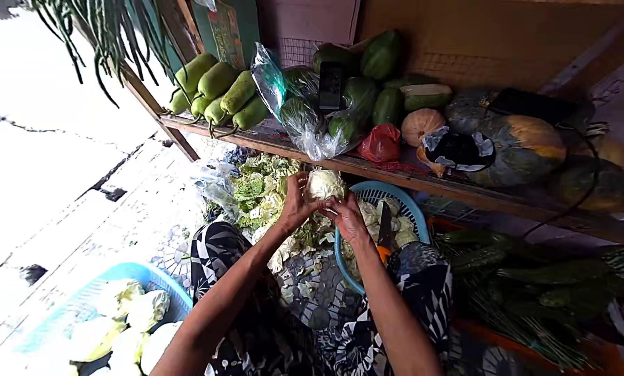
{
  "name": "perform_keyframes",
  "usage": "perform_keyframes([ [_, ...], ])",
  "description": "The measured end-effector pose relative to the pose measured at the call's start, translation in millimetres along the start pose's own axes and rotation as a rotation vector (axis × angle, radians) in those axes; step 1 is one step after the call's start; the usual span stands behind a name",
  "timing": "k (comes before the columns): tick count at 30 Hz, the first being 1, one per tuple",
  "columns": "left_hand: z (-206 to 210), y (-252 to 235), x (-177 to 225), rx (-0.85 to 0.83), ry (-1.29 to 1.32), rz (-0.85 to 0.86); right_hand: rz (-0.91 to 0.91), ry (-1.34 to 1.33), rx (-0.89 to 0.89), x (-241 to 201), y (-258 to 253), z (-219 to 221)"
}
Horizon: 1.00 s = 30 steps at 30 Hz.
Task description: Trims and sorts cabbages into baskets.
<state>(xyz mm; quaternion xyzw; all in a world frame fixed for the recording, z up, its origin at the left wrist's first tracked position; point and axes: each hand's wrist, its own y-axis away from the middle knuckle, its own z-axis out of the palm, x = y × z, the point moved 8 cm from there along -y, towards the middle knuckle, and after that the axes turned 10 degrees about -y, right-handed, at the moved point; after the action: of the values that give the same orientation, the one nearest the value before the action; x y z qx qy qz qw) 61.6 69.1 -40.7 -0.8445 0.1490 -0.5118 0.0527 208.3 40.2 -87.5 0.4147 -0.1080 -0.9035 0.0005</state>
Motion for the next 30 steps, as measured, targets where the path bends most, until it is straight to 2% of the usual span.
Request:
perform_keyframes([
  [3,-31.2,4.8,3.6,-0.005,-0.071,0.055,0.041,0.035,-0.093,5.0,4.2,21.9],
  [7,-51.7,10.5,-11.2,-0.024,0.138,0.041,0.113,-0.02,-0.174,15.9,6.0,27.5],
  [10,-48.2,10.1,-20.4,-0.017,0.209,-0.008,0.077,-0.117,-0.166,16.6,2.6,23.8],
  [13,-32.2,9.8,-41.7,-0.055,0.204,-0.247,-0.007,-0.143,-0.145,12.6,-3.3,19.5],
  [16,-12.3,16.6,-42.1,-0.163,0.381,-0.465,-0.071,-0.089,-0.155,10.1,-5.8,17.1],
  [18,-5.6,15.6,-39.0,-0.213,0.482,-0.441,-0.101,-0.041,-0.164,7.5,-6.3,18.7],
  [20,-3.6,14.1,-37.6,-0.215,0.465,-0.365,-0.117,-0.01,-0.162,6.9,-5.2,20.4],
  [23,-8.4,13.3,-34.6,-0.127,0.261,-0.326,-0.098,0.015,-0.114,8.8,-4.6,19.9],
  [26,-14.6,5.4,-26.0,-0.099,-0.003,-0.184,-0.014,0.143,-0.077,14.6,-4.5,17.5],
  [30,-10.8,5.7,-25.9,-0.127,0.019,-0.161,0.004,0.143,-0.042,17.3,-5.3,11.3],
])
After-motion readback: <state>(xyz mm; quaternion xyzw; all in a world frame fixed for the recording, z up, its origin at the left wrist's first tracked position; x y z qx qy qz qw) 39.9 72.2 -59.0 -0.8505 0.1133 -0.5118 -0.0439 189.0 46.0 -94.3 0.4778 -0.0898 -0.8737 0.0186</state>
